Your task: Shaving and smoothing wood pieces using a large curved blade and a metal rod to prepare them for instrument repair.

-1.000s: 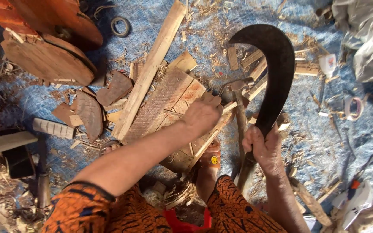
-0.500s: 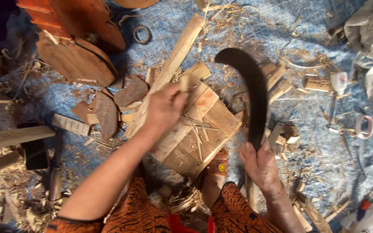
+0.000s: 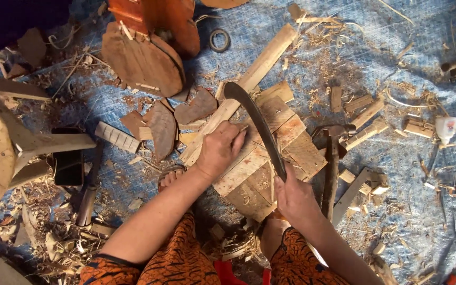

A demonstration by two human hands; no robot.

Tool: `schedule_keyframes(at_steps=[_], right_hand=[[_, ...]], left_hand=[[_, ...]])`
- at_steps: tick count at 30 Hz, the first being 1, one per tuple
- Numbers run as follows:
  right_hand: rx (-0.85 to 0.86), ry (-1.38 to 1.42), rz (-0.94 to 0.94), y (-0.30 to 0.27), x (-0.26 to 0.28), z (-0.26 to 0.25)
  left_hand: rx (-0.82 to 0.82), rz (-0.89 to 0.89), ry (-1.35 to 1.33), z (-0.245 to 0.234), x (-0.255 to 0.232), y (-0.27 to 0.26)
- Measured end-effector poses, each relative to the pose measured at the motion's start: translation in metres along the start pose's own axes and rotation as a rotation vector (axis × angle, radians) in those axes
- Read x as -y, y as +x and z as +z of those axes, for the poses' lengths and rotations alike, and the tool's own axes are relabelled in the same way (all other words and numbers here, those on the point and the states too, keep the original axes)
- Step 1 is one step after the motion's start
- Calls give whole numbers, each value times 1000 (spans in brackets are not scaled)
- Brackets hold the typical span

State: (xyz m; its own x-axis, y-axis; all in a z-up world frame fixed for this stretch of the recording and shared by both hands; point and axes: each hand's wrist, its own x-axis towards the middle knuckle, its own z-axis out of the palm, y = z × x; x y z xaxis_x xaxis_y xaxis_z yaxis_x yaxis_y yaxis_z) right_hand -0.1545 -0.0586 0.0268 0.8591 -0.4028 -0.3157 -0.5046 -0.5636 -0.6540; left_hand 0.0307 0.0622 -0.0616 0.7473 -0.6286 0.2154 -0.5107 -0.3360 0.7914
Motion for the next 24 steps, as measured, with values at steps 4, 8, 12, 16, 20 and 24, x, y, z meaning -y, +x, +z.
schedule_keyframes(at_steps=[4, 8, 12, 16, 20, 24], right_hand=[[49, -37, 25, 1, -6, 8], [63, -23, 9, 2, -4, 7], [71, 16, -8, 2, -7, 7], [135, -17, 104, 1, -1, 3], [185, -68, 164, 1, 0, -2], [207, -63, 170, 2, -6, 2]], left_hand=[[-2, 9, 48, -2, -3, 0], [-1, 20, 54, 4, 1, -4], [-8, 37, 58, 4, 1, -3], [1, 34, 104, 7, 1, -4], [4, 29, 124, 8, -1, -3], [56, 19, 150, 2, -11, 1]])
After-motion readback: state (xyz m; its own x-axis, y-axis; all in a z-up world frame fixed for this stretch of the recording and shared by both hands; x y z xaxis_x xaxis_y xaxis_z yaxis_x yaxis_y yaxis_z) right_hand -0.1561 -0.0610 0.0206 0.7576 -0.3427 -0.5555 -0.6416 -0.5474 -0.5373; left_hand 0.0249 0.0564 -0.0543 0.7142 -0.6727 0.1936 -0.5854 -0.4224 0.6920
